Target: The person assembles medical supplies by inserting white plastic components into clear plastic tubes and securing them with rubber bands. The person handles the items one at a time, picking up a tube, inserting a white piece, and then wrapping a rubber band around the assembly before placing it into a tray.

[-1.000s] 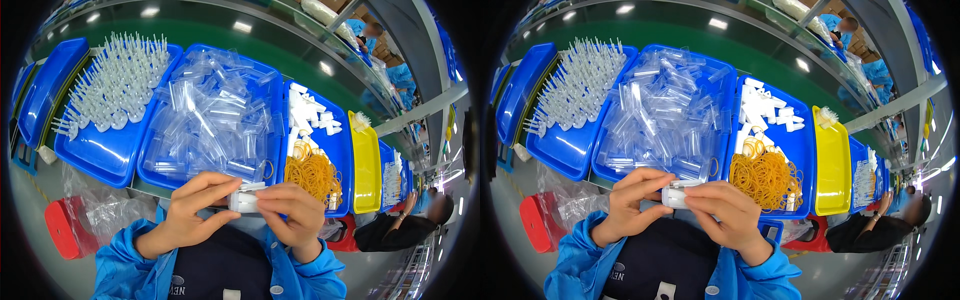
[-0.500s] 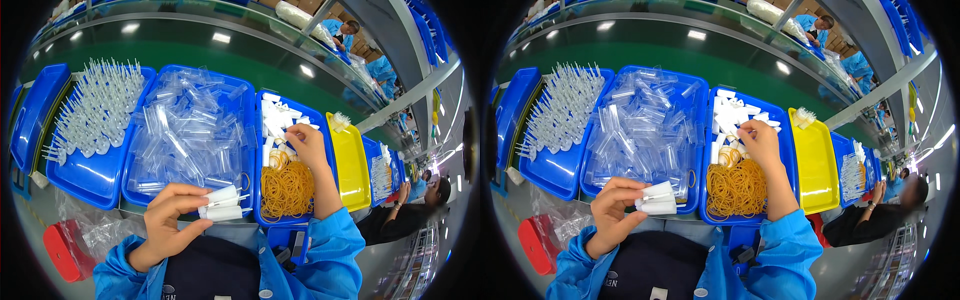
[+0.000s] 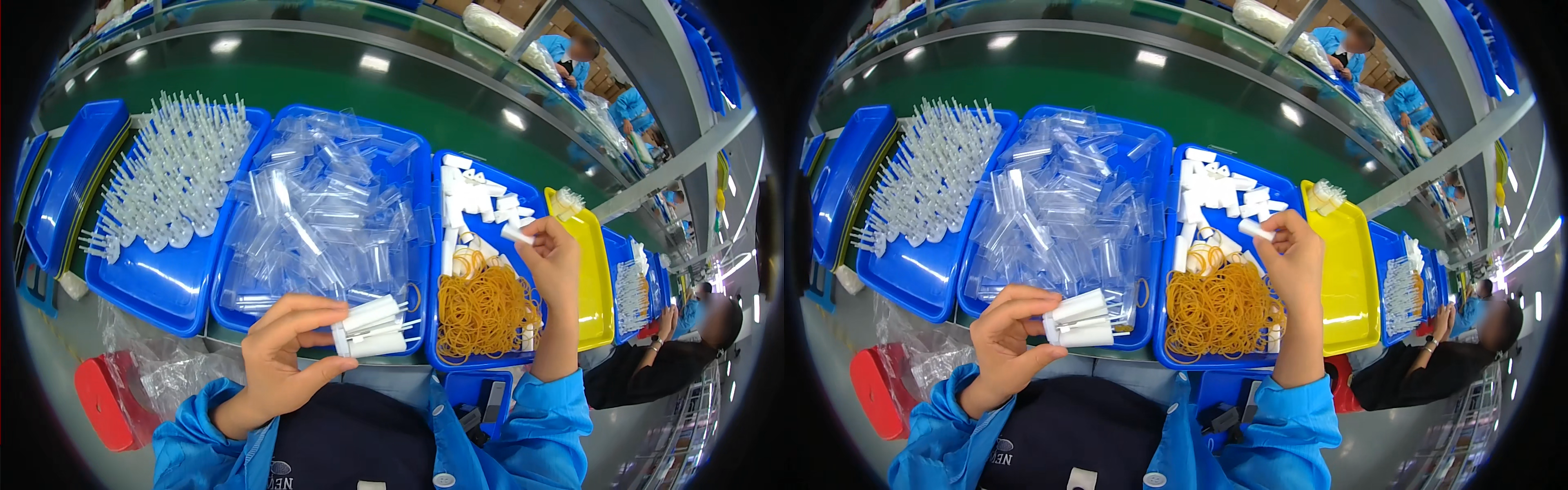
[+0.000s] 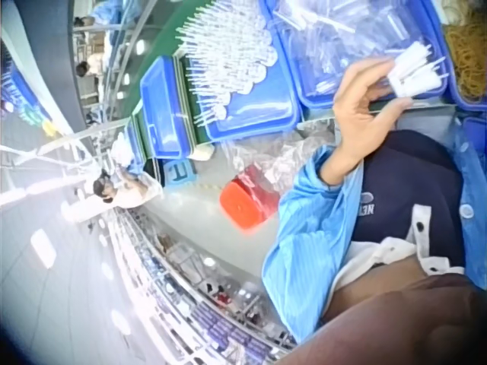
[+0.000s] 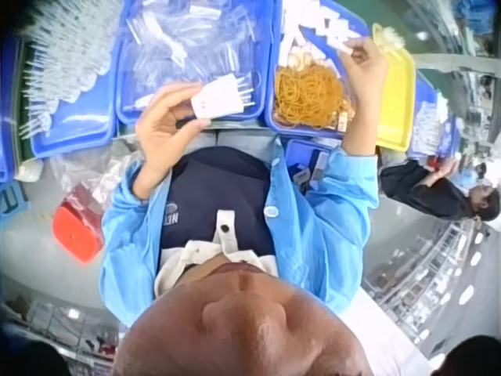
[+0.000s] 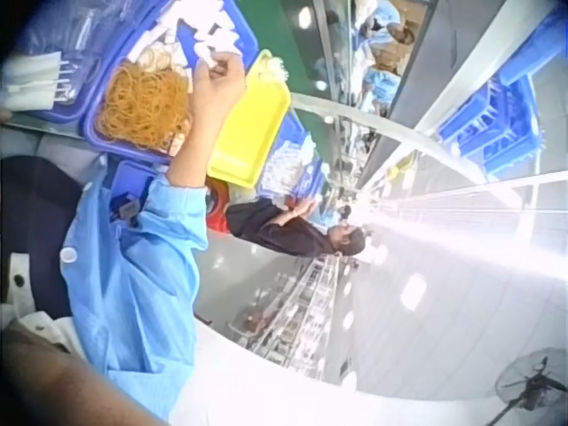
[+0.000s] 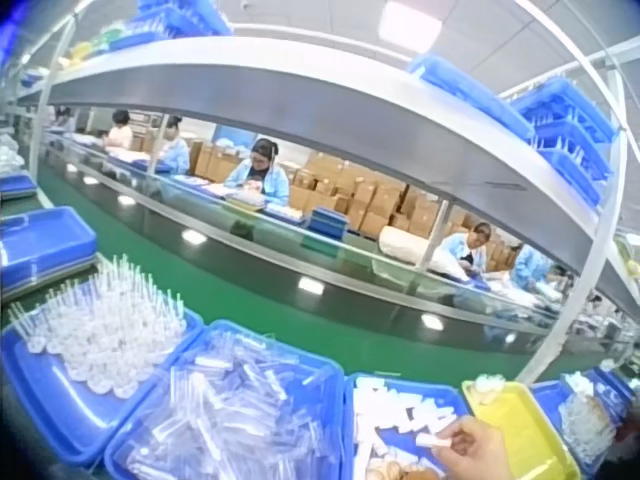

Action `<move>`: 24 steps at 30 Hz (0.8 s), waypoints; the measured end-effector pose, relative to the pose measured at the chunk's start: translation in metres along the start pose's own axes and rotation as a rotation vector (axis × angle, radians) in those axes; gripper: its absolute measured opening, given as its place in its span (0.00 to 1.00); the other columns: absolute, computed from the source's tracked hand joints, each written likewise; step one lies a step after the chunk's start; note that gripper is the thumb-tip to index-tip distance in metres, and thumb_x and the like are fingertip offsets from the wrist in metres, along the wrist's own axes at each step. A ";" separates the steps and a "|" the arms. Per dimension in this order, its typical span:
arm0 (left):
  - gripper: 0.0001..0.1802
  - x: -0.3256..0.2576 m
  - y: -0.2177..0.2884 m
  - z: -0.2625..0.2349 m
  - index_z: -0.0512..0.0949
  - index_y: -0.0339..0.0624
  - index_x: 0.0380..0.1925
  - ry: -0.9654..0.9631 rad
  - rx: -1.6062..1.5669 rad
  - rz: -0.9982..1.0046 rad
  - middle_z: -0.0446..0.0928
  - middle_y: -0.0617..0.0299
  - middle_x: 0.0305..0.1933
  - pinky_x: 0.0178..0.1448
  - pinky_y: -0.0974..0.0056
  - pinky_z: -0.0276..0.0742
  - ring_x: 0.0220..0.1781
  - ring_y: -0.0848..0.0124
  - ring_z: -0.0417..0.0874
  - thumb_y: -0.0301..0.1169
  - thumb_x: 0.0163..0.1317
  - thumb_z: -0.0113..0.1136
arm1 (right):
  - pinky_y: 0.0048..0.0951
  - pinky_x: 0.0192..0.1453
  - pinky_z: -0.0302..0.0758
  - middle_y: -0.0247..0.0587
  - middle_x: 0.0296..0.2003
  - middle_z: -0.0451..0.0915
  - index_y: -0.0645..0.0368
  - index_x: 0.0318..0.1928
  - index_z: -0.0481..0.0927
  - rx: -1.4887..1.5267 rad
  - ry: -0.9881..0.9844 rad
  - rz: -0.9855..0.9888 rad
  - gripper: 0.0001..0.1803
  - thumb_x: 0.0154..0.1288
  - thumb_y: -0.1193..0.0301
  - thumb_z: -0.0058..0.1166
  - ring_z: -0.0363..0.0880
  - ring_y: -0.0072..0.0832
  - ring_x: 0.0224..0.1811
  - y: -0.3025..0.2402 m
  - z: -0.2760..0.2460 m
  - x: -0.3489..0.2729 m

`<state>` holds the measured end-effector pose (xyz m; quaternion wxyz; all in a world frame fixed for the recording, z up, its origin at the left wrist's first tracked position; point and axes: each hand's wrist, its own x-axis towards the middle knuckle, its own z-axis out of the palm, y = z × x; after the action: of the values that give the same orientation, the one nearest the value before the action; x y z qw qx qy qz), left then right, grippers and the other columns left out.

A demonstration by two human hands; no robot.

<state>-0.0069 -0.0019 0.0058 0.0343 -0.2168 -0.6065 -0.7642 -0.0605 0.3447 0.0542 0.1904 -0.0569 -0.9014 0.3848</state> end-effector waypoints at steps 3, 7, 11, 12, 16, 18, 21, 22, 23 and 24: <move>0.25 0.001 0.000 0.000 0.79 0.32 0.47 0.011 0.047 0.028 0.75 0.48 0.50 0.50 0.64 0.85 0.51 0.63 0.81 0.19 0.46 0.74 | 0.27 0.37 0.78 0.42 0.30 0.82 0.63 0.33 0.80 -0.215 -0.183 -0.175 0.07 0.51 0.78 0.63 0.81 0.28 0.32 0.002 -0.012 0.012; 0.25 0.001 0.002 0.000 0.81 0.33 0.45 0.008 0.143 0.040 0.77 0.49 0.47 0.45 0.68 0.84 0.47 0.65 0.82 0.24 0.44 0.77 | 0.29 0.41 0.79 0.42 0.30 0.82 0.64 0.32 0.81 -0.214 -0.215 -0.126 0.07 0.52 0.75 0.63 0.82 0.29 0.34 0.007 -0.017 0.047; 0.25 0.004 0.003 -0.004 0.81 0.33 0.44 -0.017 0.233 0.077 0.79 0.48 0.45 0.43 0.68 0.83 0.45 0.65 0.83 0.26 0.43 0.78 | 0.28 0.37 0.77 0.42 0.26 0.81 0.65 0.30 0.81 -0.251 -0.242 -0.109 0.05 0.54 0.76 0.61 0.80 0.28 0.29 0.016 -0.008 0.069; 0.25 0.005 0.003 -0.005 0.82 0.33 0.43 -0.024 0.244 0.090 0.79 0.48 0.45 0.43 0.68 0.83 0.44 0.65 0.83 0.26 0.42 0.78 | 0.27 0.36 0.77 0.41 0.25 0.81 0.65 0.30 0.81 -0.256 -0.268 -0.099 0.05 0.54 0.76 0.61 0.80 0.27 0.28 0.018 -0.005 0.071; 0.24 0.007 0.003 -0.006 0.82 0.32 0.42 -0.016 0.259 0.105 0.80 0.47 0.44 0.43 0.67 0.81 0.43 0.64 0.84 0.27 0.42 0.78 | 0.28 0.36 0.77 0.41 0.25 0.82 0.64 0.29 0.81 -0.321 -0.297 -0.074 0.06 0.55 0.73 0.61 0.80 0.28 0.29 0.019 -0.005 0.077; 0.24 0.009 0.002 -0.006 0.82 0.32 0.42 -0.006 0.274 0.117 0.80 0.47 0.44 0.42 0.67 0.82 0.43 0.64 0.84 0.27 0.41 0.79 | 0.31 0.36 0.77 0.43 0.26 0.82 0.64 0.28 0.80 -0.409 -0.336 -0.042 0.08 0.51 0.73 0.64 0.81 0.32 0.29 0.014 -0.011 0.069; 0.25 0.007 0.001 -0.008 0.80 0.30 0.44 -0.002 0.240 0.081 0.77 0.45 0.47 0.45 0.66 0.84 0.46 0.62 0.84 0.23 0.43 0.77 | 0.35 0.37 0.77 0.45 0.27 0.82 0.63 0.30 0.79 -0.574 -0.369 -0.014 0.11 0.45 0.74 0.67 0.82 0.37 0.30 0.014 -0.021 0.049; 0.25 0.007 0.000 -0.006 0.79 0.30 0.45 0.023 0.178 0.064 0.76 0.45 0.49 0.47 0.65 0.85 0.48 0.61 0.83 0.22 0.44 0.76 | 0.35 0.37 0.77 0.45 0.28 0.82 0.63 0.31 0.79 -0.562 -0.360 -0.002 0.11 0.45 0.75 0.67 0.82 0.37 0.30 0.021 -0.023 0.042; 0.25 0.007 -0.002 -0.002 0.79 0.29 0.46 0.049 0.117 0.045 0.75 0.45 0.50 0.49 0.64 0.85 0.49 0.61 0.83 0.21 0.45 0.75 | 0.34 0.37 0.77 0.45 0.28 0.82 0.62 0.31 0.79 -0.549 -0.352 0.010 0.12 0.44 0.75 0.67 0.82 0.38 0.30 0.030 -0.023 0.036; 0.25 0.007 -0.003 -0.001 0.78 0.29 0.47 0.075 0.067 0.028 0.73 0.45 0.51 0.51 0.63 0.86 0.50 0.60 0.82 0.19 0.46 0.74 | 0.34 0.37 0.77 0.45 0.28 0.82 0.62 0.32 0.79 -0.526 -0.343 0.019 0.13 0.44 0.75 0.67 0.82 0.38 0.31 0.038 -0.021 0.032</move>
<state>-0.0147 -0.0007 0.0058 0.0750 -0.1954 -0.6271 -0.7503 -0.0839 0.3937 0.0496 0.0106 -0.0471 -0.9884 0.1440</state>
